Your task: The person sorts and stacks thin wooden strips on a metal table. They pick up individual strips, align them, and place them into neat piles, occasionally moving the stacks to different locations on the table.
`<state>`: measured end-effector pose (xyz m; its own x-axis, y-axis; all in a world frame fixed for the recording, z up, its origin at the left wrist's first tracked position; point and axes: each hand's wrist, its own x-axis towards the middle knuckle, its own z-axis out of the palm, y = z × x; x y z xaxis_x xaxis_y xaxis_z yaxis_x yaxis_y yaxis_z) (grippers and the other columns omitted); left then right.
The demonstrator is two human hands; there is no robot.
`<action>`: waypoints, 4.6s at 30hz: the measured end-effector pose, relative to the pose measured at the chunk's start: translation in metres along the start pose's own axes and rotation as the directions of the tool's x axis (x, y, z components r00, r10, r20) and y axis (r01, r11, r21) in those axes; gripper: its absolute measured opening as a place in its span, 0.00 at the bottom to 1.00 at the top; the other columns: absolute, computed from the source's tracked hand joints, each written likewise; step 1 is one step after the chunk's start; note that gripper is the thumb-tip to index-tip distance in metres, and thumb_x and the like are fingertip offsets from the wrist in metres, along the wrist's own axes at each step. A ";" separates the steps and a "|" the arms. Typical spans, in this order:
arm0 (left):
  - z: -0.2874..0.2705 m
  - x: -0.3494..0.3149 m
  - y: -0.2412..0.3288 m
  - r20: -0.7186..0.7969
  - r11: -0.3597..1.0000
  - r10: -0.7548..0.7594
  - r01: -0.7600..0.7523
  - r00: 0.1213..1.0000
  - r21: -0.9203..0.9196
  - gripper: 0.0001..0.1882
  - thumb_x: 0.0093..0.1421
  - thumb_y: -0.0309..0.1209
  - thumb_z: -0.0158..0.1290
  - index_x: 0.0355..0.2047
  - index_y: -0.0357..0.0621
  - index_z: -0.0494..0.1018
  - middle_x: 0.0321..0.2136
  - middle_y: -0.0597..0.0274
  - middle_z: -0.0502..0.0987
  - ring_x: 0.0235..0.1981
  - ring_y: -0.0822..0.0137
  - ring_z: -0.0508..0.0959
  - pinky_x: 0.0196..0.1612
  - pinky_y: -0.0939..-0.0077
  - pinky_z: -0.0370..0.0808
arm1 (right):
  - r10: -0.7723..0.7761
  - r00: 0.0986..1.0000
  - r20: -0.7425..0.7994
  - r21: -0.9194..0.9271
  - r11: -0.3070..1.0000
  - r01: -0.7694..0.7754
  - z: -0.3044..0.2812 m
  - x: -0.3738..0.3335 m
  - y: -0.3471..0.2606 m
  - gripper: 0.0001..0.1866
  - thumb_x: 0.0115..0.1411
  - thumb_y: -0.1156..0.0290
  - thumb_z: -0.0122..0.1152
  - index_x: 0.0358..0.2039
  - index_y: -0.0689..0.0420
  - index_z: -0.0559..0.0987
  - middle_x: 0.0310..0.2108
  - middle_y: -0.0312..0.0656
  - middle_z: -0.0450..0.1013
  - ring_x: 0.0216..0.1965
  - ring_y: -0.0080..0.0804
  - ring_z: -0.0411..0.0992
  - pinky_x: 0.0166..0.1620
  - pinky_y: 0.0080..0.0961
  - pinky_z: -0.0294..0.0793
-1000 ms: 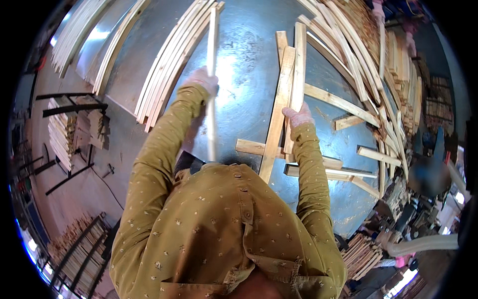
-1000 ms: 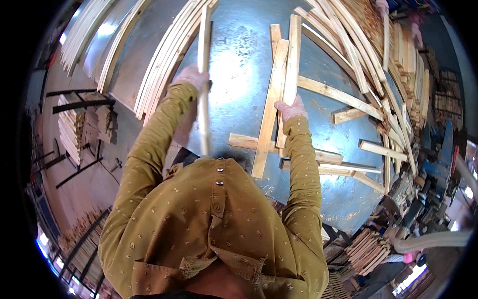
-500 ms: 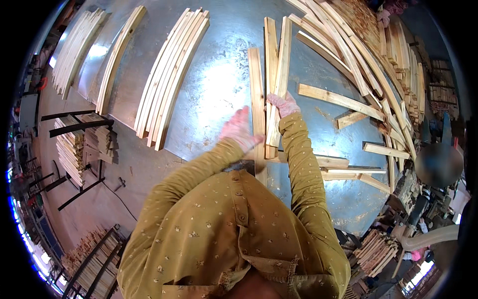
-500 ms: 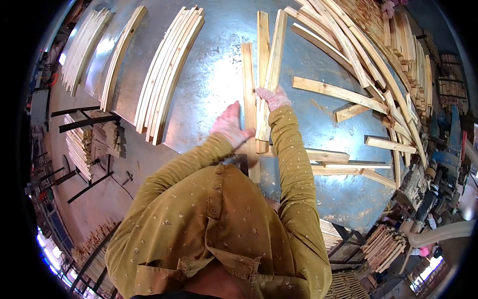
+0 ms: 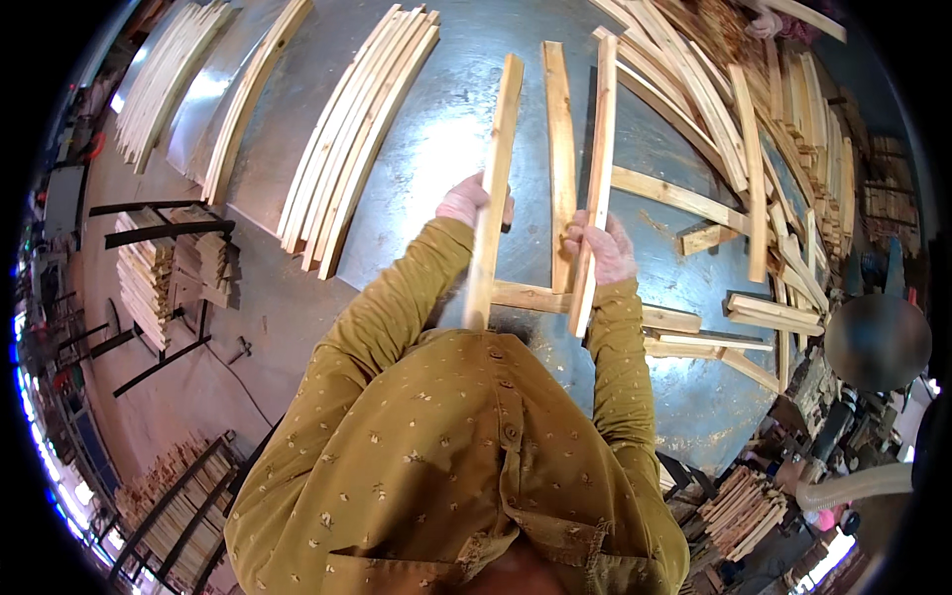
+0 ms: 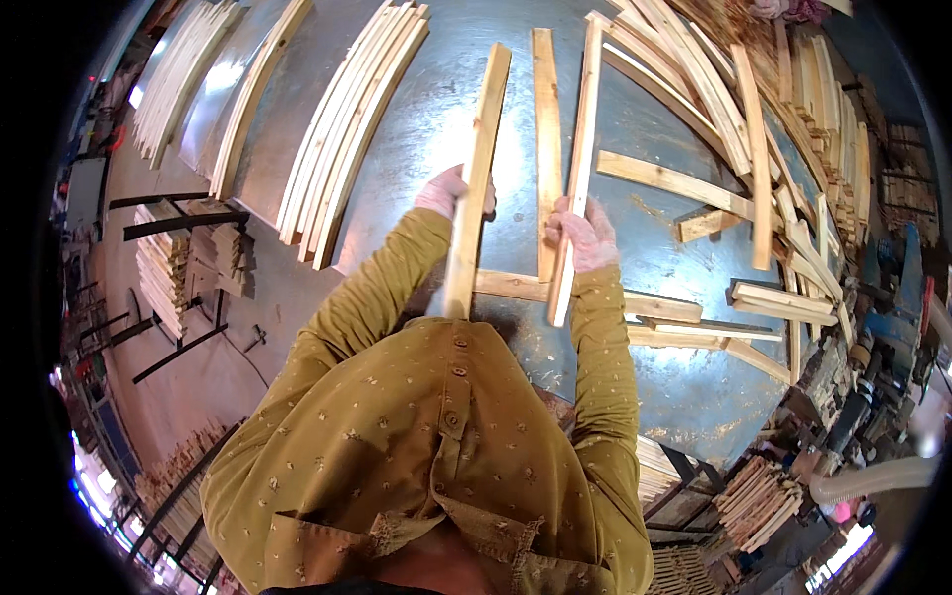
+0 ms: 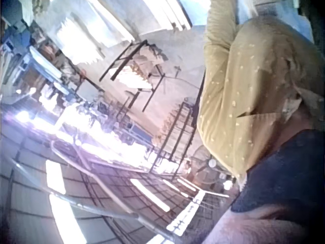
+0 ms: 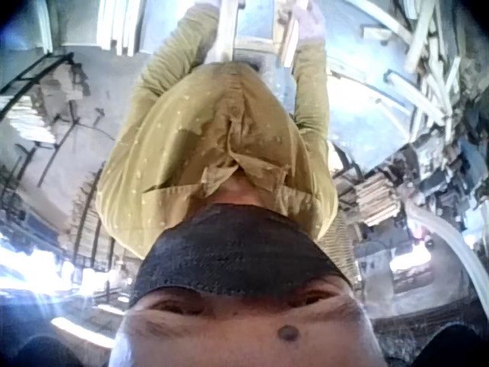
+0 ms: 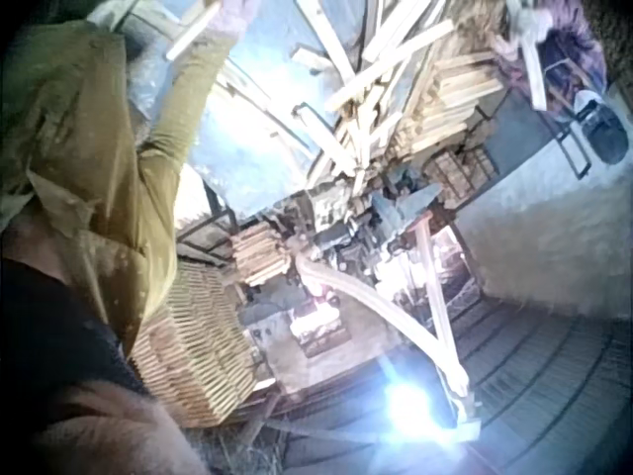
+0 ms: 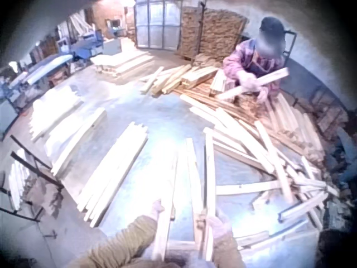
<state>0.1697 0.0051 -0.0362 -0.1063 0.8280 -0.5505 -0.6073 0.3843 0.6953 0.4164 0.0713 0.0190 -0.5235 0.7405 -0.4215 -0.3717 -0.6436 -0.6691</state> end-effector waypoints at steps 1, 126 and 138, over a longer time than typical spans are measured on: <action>-0.008 -0.010 0.009 0.174 0.862 0.131 -0.025 0.976 -0.507 0.25 0.59 0.29 0.50 0.54 0.25 0.66 0.39 0.42 0.77 0.34 0.52 0.80 0.33 0.61 0.81 | 0.009 0.975 0.221 0.188 0.981 -0.052 -0.010 0.001 0.009 0.24 0.58 0.71 0.63 0.54 0.62 0.70 0.44 0.48 0.73 0.36 0.34 0.74 0.37 0.28 0.79; 0.043 -0.150 -0.012 -0.446 0.357 0.356 0.322 0.821 0.877 0.27 0.58 0.43 0.58 0.55 0.44 0.70 0.43 0.48 0.79 0.47 0.55 0.78 0.52 0.66 0.72 | -0.154 0.920 0.360 -0.641 -0.757 0.124 -0.269 -0.208 -0.123 0.44 0.44 0.45 0.68 0.58 0.57 0.67 0.54 0.52 0.67 0.58 0.51 0.63 0.66 0.51 0.55; -0.148 -0.054 0.071 -0.056 -0.404 0.716 0.478 0.696 0.780 0.39 0.61 0.46 0.55 0.68 0.51 0.52 0.62 0.49 0.61 0.60 0.50 0.67 0.56 0.52 0.70 | 0.226 0.946 -0.232 -0.498 -0.863 0.084 -0.164 -0.173 -0.091 0.57 0.44 0.40 0.71 0.67 0.54 0.54 0.61 0.42 0.63 0.66 0.43 0.57 0.70 0.40 0.49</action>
<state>0.0162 -0.0730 -0.0255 -0.5529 0.8285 0.0885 0.8086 0.5591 -0.1832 0.6664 0.0330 0.0526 -0.4011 0.5997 -0.6924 0.6588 0.7140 0.2368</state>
